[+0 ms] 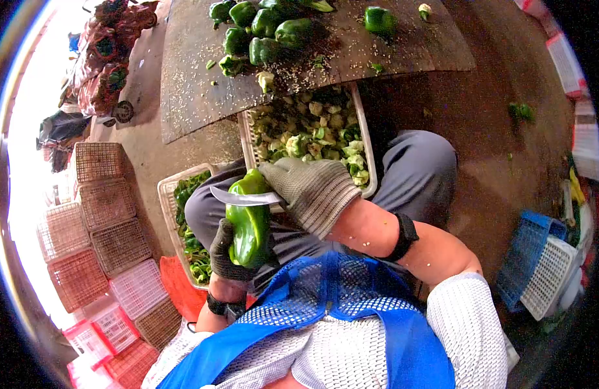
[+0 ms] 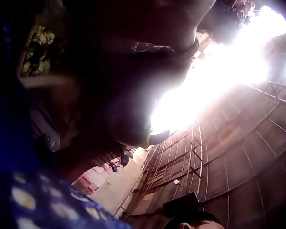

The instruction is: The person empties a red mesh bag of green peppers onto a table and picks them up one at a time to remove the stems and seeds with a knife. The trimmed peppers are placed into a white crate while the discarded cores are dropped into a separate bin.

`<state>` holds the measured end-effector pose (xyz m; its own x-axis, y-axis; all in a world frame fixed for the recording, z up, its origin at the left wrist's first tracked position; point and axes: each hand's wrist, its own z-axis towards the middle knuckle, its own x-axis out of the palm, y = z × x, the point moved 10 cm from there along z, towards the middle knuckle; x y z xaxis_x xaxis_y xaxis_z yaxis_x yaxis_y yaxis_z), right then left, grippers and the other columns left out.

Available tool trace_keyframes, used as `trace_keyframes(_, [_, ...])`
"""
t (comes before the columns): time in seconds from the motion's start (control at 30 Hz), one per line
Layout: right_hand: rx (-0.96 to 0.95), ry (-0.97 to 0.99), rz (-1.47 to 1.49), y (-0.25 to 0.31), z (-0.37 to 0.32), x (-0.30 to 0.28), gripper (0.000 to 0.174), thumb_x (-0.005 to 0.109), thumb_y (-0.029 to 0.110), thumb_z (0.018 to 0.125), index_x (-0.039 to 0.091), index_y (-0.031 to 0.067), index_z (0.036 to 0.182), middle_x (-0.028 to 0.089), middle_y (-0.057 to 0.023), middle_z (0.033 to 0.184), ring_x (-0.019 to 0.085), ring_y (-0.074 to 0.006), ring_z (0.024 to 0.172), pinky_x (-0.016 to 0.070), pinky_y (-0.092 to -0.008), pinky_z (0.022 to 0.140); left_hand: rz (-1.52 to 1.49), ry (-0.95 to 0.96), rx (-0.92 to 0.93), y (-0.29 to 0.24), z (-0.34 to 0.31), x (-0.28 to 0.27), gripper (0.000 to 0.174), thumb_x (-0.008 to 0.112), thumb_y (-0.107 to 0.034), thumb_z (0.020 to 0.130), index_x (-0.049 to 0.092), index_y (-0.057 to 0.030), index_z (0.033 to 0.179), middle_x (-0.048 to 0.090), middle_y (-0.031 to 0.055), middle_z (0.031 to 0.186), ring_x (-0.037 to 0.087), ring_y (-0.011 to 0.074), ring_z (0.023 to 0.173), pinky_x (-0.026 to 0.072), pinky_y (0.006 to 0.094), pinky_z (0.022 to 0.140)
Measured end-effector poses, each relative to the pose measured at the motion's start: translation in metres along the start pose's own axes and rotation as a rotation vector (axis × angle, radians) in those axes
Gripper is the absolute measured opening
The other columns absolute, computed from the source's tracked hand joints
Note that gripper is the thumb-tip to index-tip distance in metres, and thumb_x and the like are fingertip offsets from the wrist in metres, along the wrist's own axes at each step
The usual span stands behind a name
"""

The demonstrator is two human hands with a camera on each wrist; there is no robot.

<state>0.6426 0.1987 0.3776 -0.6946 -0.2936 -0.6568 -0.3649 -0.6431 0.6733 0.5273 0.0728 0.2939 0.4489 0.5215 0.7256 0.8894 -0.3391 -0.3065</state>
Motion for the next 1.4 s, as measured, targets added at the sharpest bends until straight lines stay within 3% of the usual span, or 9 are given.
trace_keyframes(0.2, [0.132,0.053,-0.013,-0.042,-0.004,0.019,0.015,0.058,0.016,0.087,0.062,0.0105,0.1,0.063,-0.0126,0.082,0.064,-0.0356,0.079,0.052,-0.0461,0.064,0.207,0.107,0.048,-0.012,-0.019,0.011,0.064,0.074,-0.03,0.084,0.048,-0.002,0.135,0.063,0.0132,0.121,0.066,0.0235,0.103,0.0562,0.036,0.088])
trace_keyframes(0.43, [0.076,-0.016,0.156,-0.026,-0.006,0.026,0.026,0.067,0.006,0.082,0.069,0.0087,0.107,0.069,-0.0128,0.093,0.067,-0.0332,0.08,0.0547,-0.0412,0.069,0.577,-0.304,0.432,-0.059,-0.004,-0.019,0.045,0.072,-0.011,0.085,0.057,0.0003,0.126,0.067,0.0069,0.11,0.066,0.0164,0.093,0.0543,0.0313,0.084])
trace_keyframes(0.87, [0.091,0.066,0.011,-0.029,-0.007,0.032,0.025,0.066,0.014,0.083,0.067,0.0086,0.107,0.068,-0.013,0.092,0.067,-0.033,0.083,0.054,-0.0396,0.07,0.445,-0.119,0.204,-0.04,0.004,-0.003,0.051,0.073,-0.017,0.086,0.054,0.0003,0.13,0.065,0.0077,0.116,0.065,0.0175,0.1,0.0525,0.0321,0.089])
trace_keyframes(0.97, [0.346,0.084,0.131,-0.092,-0.02,0.072,0.016,0.064,0.011,0.086,0.07,0.0079,0.101,0.067,-0.0151,0.086,0.066,-0.0347,0.083,0.0535,-0.039,0.07,0.313,-0.005,0.088,-0.032,-0.013,0.018,0.056,0.074,-0.022,0.085,0.052,0.0,0.132,0.064,0.0085,0.12,0.064,0.0187,0.104,0.0516,0.033,0.092])
trace_keyframes(1.0, [0.289,-0.064,0.029,-0.081,-0.011,0.046,0.016,0.062,0.011,0.089,0.072,0.0077,0.101,0.069,-0.0139,0.082,0.067,-0.0278,0.076,0.0522,-0.0352,0.066,0.389,-0.004,0.065,-0.037,-0.02,0.007,0.062,0.074,-0.027,0.085,0.05,-0.0002,0.135,0.063,0.0095,0.124,0.063,0.0201,0.108,0.0508,0.0332,0.094])
trace_keyframes(1.03, [0.561,0.057,-0.013,-0.124,-0.027,0.071,0.021,0.062,0.011,0.089,0.072,0.01,0.107,0.072,-0.0104,0.086,0.067,-0.0193,0.072,0.0514,-0.033,0.066,0.395,-0.009,0.127,-0.044,-0.026,0.007,0.067,0.075,-0.029,0.084,0.047,0.0,0.137,0.061,0.0095,0.126,0.062,0.0207,0.111,0.0503,0.0333,0.094])
trace_keyframes(1.2, [0.668,0.161,0.137,-0.141,-0.036,0.084,0.024,0.061,0.008,0.087,0.073,0.0123,0.108,0.072,-0.0085,0.086,0.066,-0.0124,0.072,0.0518,-0.024,0.066,0.558,-0.288,0.624,-0.147,-0.091,-0.065,0.055,0.066,-0.024,0.091,0.049,0.0006,0.137,0.061,0.0092,0.126,0.06,0.0196,0.112,0.0496,0.0339,0.095])
trace_keyframes(1.33, [0.477,0.099,0.191,-0.179,-0.039,0.091,0.024,0.063,0.008,0.088,0.072,0.0044,0.109,0.072,-0.0087,0.087,0.066,-0.011,0.077,0.0516,-0.0234,0.071,0.788,-0.978,0.762,-0.212,-0.215,-0.23,0.034,0.069,-0.017,0.091,0.063,-0.0025,0.121,0.068,0.0049,0.107,0.066,0.0159,0.091,0.0554,0.0298,0.081])
trace_keyframes(1.4, [0.756,0.155,0.366,-0.194,-0.048,0.103,0.021,0.064,0.008,0.088,0.073,0.0036,0.106,0.072,-0.008,0.09,0.065,-0.0117,0.079,0.0517,-0.0252,0.073,0.564,-1.123,0.77,-0.194,-0.259,-0.284,0.034,0.072,-0.018,0.089,0.064,-0.0041,0.119,0.069,0.0057,0.105,0.067,0.0186,0.089,0.058,0.0338,0.075])
